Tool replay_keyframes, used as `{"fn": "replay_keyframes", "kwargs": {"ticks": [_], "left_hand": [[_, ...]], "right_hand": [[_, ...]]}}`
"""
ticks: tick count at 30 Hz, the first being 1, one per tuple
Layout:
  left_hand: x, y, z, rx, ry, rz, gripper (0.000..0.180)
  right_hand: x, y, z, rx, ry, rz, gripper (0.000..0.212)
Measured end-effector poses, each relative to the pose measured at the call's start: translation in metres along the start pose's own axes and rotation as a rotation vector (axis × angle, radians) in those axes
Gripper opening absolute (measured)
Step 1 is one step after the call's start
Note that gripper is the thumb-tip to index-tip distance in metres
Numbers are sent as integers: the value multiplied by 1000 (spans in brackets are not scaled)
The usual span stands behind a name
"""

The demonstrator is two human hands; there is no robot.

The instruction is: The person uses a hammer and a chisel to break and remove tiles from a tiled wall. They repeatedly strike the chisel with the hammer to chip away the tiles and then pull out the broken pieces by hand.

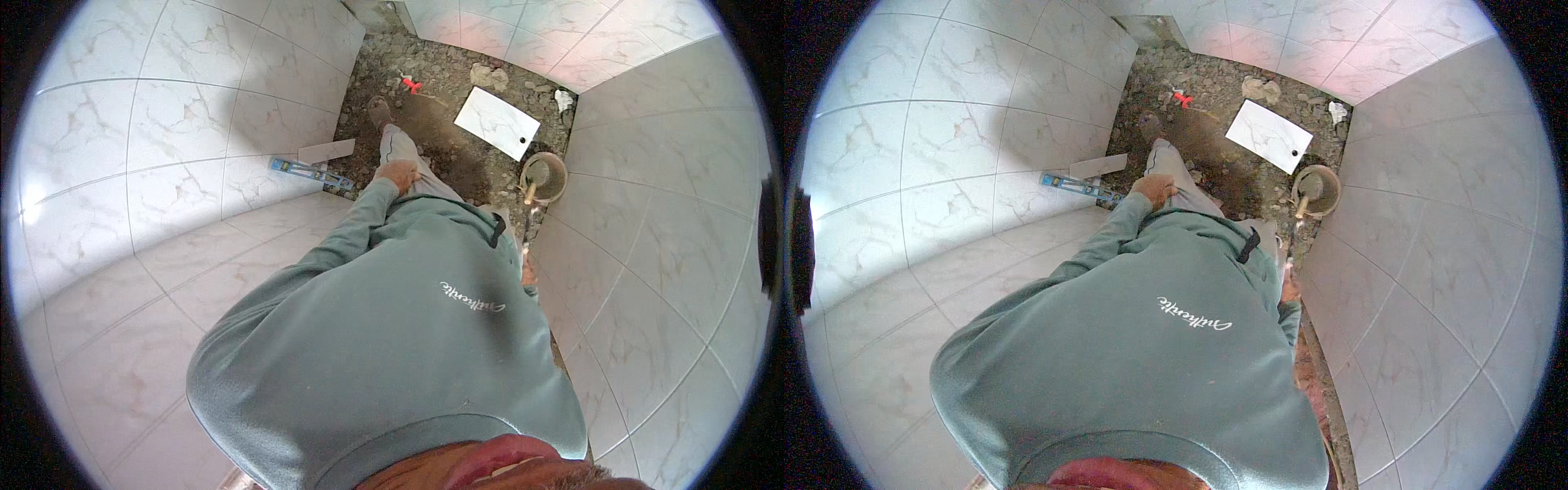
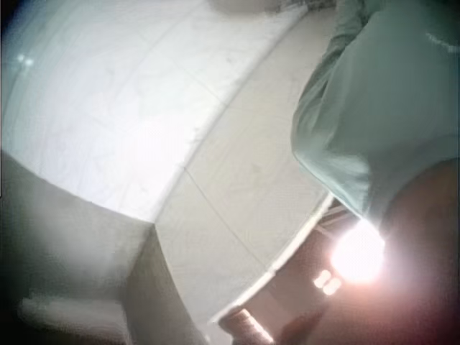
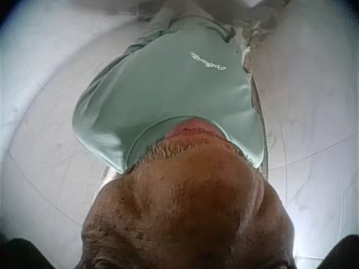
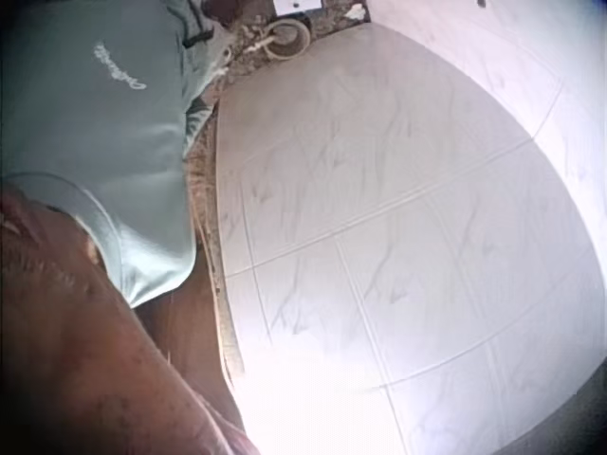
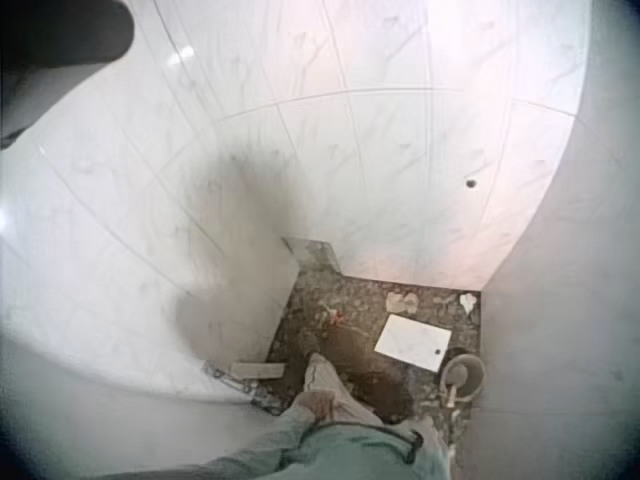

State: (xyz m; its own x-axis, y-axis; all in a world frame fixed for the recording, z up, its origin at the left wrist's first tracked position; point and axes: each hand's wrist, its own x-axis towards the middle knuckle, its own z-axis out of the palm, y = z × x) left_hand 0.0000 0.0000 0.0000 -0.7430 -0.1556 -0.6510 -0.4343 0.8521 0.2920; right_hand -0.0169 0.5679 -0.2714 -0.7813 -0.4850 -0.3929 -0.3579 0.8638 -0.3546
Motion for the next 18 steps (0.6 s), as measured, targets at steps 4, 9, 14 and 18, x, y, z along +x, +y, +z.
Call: {"fn": "replay_keyframes", "kwargs": {"ticks": [4, 9, 14, 18], "left_hand": [[28, -105, -37, -172, -154, 78, 37], [83, -233, -114, -350, -314, 157, 54], [129, -318, -151, -295, -680, 114, 74], [119, -356, -162, -355, -764, 86, 83]], "right_hand": [[66, -96, -49, -150, -223, -168, 66], [174, -222, -53, 74, -23, -99, 44], [181, -420, -176, 781, -458, 561, 51], [228, -531, -226, 989, -355, 567, 56]]}}
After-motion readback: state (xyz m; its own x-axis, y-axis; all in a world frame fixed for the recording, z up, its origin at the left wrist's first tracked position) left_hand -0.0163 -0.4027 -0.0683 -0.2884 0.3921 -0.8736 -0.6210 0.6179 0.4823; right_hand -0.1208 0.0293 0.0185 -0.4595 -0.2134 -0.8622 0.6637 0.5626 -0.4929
